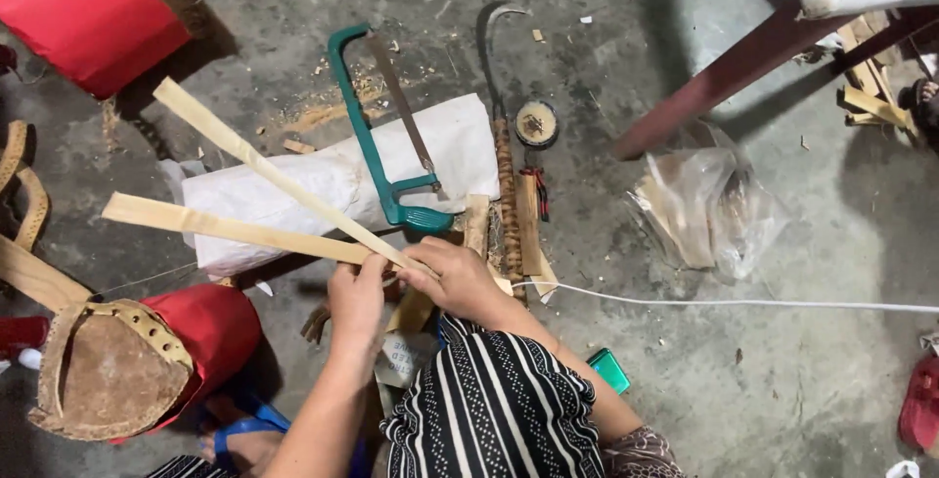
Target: Repairing or assembling the base of a percussion instrument by stretching a skin over a wooden frame and securing it with nails and wooden strips.
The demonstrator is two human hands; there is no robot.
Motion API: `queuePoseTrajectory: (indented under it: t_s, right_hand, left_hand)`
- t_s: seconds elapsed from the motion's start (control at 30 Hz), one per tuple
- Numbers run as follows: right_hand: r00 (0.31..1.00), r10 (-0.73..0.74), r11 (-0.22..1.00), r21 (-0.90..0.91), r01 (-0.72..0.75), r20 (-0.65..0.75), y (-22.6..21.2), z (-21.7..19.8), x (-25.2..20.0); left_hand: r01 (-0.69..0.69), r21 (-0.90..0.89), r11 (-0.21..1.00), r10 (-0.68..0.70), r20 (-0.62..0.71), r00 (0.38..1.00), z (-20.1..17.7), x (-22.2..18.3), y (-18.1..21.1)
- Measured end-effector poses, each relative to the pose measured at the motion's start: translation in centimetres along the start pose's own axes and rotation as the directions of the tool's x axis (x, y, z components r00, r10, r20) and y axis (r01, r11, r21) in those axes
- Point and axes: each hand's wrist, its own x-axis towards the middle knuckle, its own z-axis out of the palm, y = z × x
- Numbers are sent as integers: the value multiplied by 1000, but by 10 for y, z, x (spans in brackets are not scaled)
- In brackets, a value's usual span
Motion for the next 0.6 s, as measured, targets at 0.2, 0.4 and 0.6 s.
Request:
queuePoseTrajectory:
  t_s: [0.2,0.4,0.6]
  right_hand:
    - [1000,4,1000,17,-3,-30,5,9,-4]
    - [998,50,985,-166,-57,-42,19,12,-7]
    - [977,-206,528,-834,162,59,44,26,-21]
  left_hand:
    - [223,-187,957,-172,257,951,3,5,4]
    - [213,-256,943,-146,258,955,7,15,-7]
    - [220,-311,925,-151,230,961,31,34,-45]
